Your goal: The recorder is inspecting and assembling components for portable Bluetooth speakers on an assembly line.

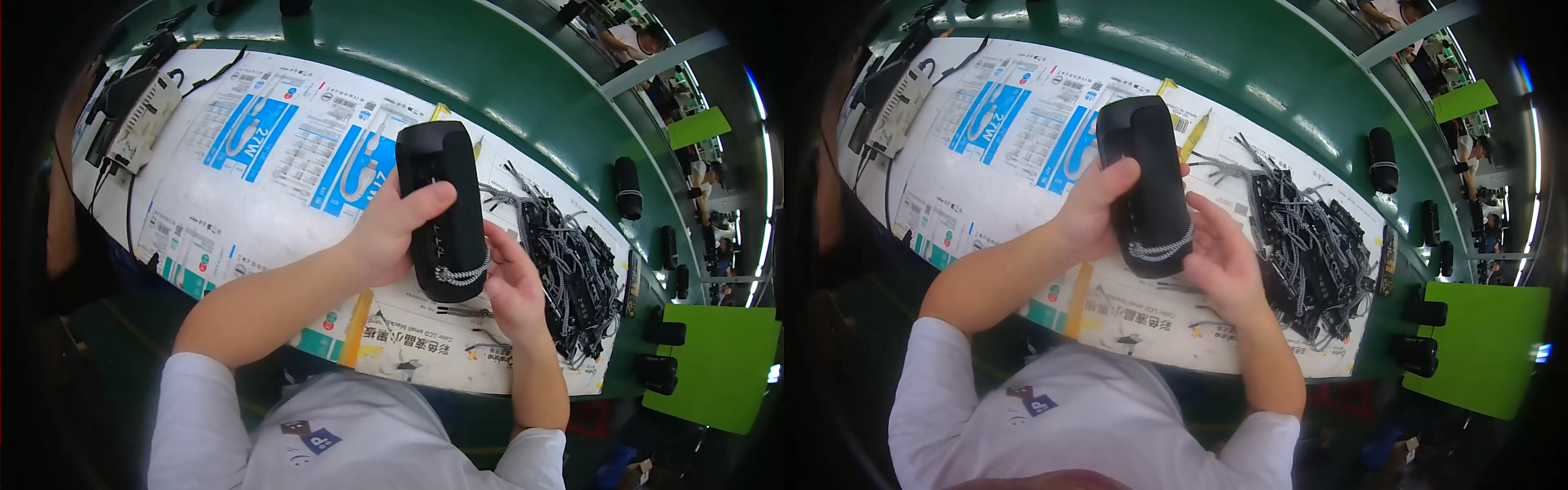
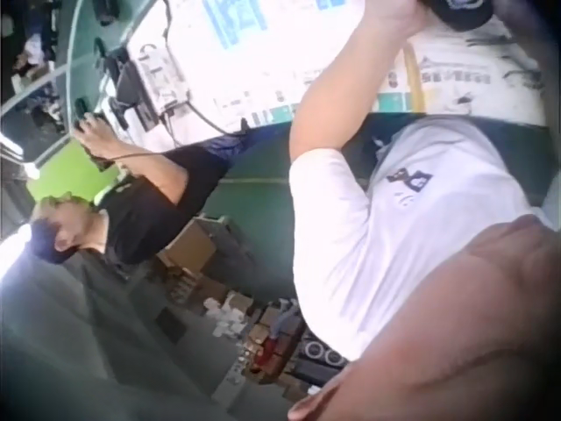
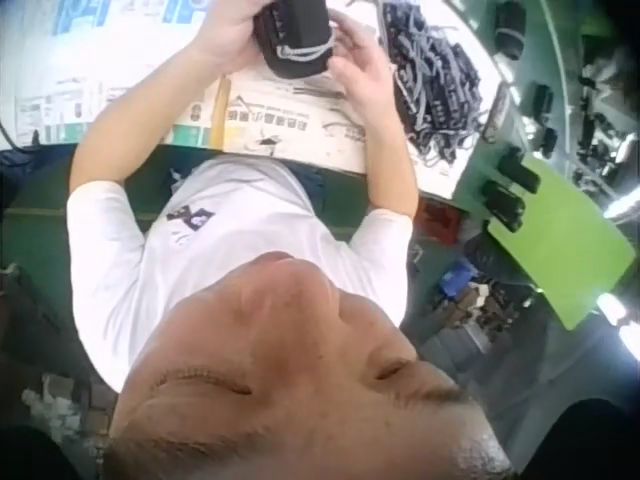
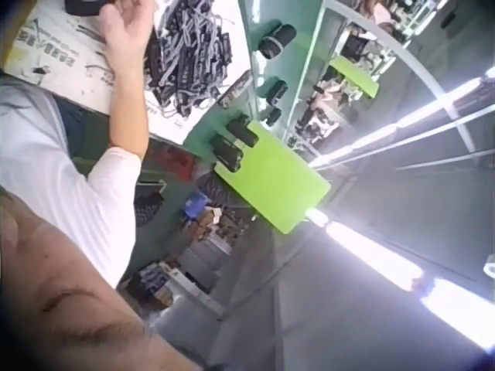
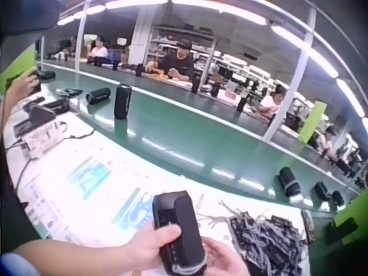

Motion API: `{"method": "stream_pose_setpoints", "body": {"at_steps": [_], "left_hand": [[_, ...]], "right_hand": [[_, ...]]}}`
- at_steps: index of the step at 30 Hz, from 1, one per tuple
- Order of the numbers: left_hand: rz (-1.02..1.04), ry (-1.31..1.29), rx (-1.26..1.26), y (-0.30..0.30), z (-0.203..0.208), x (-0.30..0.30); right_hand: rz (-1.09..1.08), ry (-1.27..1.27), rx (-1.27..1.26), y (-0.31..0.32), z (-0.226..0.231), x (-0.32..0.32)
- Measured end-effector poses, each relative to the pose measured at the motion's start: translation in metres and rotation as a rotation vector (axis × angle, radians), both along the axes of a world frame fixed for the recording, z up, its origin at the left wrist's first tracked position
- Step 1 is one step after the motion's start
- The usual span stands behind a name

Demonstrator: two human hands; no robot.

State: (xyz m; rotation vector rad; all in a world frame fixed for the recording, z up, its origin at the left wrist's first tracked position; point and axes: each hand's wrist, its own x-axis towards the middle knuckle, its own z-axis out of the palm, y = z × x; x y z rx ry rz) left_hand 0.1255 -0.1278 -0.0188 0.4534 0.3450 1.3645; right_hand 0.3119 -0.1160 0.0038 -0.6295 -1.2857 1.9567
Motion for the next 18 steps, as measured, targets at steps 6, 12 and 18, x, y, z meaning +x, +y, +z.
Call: {"method": "stream_pose_setpoints", "body": {"at_steps": [6,12,18], "left_hand": [[0.251,0.344,0.027,-0.004,0.003,0.009],[0.390,0.236,0.031,0.011,0.001,-0.010],[0.532,0.330,0.031,0.028,-0.017,-0.030]], "right_hand": [[0.003,-0.653,0.224,0.002,0.021,-0.020],[0.105,-0.462,0.072,0.064,0.021,-0.030],[-0.121,-0.474,-0.039,0.197,0.037,-0.069]]}}
